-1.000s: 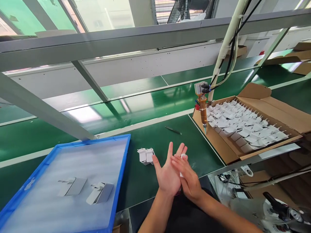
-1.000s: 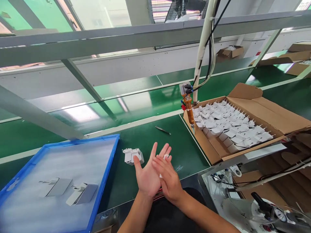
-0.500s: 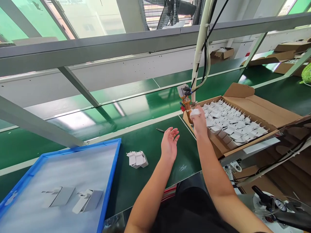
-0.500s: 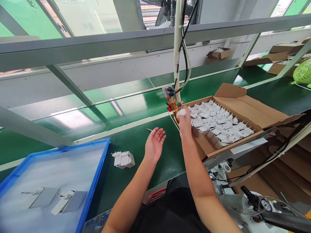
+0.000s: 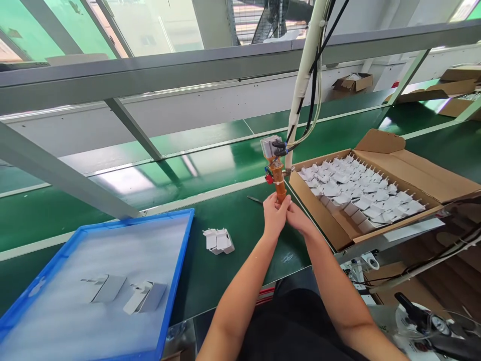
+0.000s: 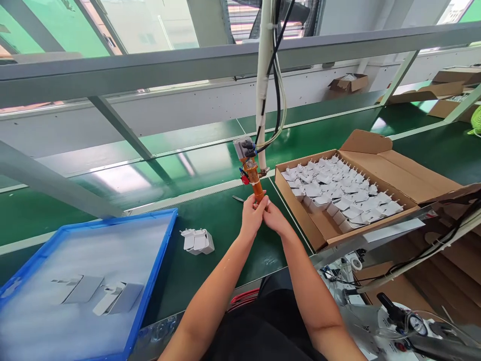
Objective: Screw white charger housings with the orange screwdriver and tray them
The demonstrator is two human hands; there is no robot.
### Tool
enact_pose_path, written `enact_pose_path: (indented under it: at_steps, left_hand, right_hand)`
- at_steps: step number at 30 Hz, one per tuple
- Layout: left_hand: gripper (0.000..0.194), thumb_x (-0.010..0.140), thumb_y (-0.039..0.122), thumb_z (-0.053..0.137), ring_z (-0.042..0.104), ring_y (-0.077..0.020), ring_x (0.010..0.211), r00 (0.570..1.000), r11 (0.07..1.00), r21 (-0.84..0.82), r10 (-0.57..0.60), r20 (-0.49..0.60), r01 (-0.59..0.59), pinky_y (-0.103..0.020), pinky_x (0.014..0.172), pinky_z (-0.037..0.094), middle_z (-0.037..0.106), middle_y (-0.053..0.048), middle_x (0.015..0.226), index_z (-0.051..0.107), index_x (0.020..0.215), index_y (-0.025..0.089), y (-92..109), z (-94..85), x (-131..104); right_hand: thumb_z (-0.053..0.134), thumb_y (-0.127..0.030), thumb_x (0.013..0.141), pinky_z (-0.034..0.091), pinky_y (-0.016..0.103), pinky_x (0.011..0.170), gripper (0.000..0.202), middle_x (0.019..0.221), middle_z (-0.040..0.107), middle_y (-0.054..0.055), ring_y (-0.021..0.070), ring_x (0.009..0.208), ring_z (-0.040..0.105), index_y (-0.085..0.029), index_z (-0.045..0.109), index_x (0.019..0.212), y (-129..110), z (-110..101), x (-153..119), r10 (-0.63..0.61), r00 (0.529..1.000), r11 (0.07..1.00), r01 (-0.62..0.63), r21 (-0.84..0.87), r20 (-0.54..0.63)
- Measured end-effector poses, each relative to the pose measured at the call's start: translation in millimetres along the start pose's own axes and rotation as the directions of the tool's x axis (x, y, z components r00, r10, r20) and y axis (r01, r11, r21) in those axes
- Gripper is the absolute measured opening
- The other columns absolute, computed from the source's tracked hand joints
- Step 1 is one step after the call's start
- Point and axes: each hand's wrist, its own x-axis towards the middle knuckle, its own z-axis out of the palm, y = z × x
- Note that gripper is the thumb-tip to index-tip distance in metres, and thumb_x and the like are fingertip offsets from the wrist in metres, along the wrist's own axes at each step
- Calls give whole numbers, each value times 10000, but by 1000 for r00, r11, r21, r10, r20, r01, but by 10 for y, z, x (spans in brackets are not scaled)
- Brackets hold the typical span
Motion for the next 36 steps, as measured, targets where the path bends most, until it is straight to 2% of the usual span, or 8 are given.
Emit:
enact_pose_path:
  at_steps: [4,12,17,22,28,30,33,36]
  left_hand:
    - [358,855,352,678,515,-255,1221,992,996,-53,78,95,-73,-355,1027,391,622,-105,1284,750,1127,132,70,-132,4]
    - [548,723,429,767,601,-188,952,984,909,-385,-114,138,160,-307,898,452,674,-116,1136,713,1142,80,116,-88,-88]
    - [523,774,508,705,561,-167,949,987,942,-312,-90,130,127,-259,802,417,655,-111,1153,747,1078,84,188,-191,-67]
    - [494,771,478,727,588,-218,1073,984,928,-352,-65,167,120,-268,863,471,628,-124,1246,752,1064,82,186,-226,-82]
    - [409,808,418,730,574,-240,1174,983,944,-330,46,178,16,-276,924,486,601,-102,1318,774,1095,131,126,-204,-150]
    - [443,793,418,747,612,-186,1045,986,935,-353,21,164,38,-240,852,500,623,-99,1265,764,1118,117,180,-227,-175]
    - [698,794,526,719,479,-83,558,975,912,-378,-86,203,159,-230,507,434,610,-37,796,672,1318,68,269,-251,-209]
    - [752,808,492,700,512,-85,590,975,914,-374,-81,208,156,-223,542,455,631,-43,821,599,1390,26,244,-214,-229]
  right_hand:
    - [523,-517,777,527,385,949,524,1080,631,136,195,947,628,-125,519,1125,-213,-16,-82,-74,996,997,73,29,43]
    - [429,-491,907,395,619,1043,695,1316,462,302,365,1197,521,2,467,1396,-7,512,-300,-226,849,973,170,-159,-477]
    - [373,-494,997,372,399,1194,618,1491,453,194,217,1418,448,-86,489,1447,67,376,-451,-191,923,950,260,175,-334]
    - [666,-567,891,536,359,1023,694,1390,540,237,238,1188,632,-68,508,1347,104,222,-379,-123,944,951,200,234,-306]
    - [659,-603,888,569,347,776,739,1105,646,146,200,876,680,-162,266,1333,52,149,-270,-201,971,955,223,195,-127]
    - [637,-622,905,545,326,663,746,968,637,84,175,727,637,-183,230,1349,24,86,-259,-189,982,960,189,207,-17]
    - [513,-714,937,483,328,527,759,848,603,43,170,571,549,-192,223,1407,33,-6,-254,-147,983,963,117,241,109]
    - [389,-750,954,567,373,723,725,1169,618,117,194,803,648,-213,255,1423,117,-51,-258,-92,992,962,67,265,82]
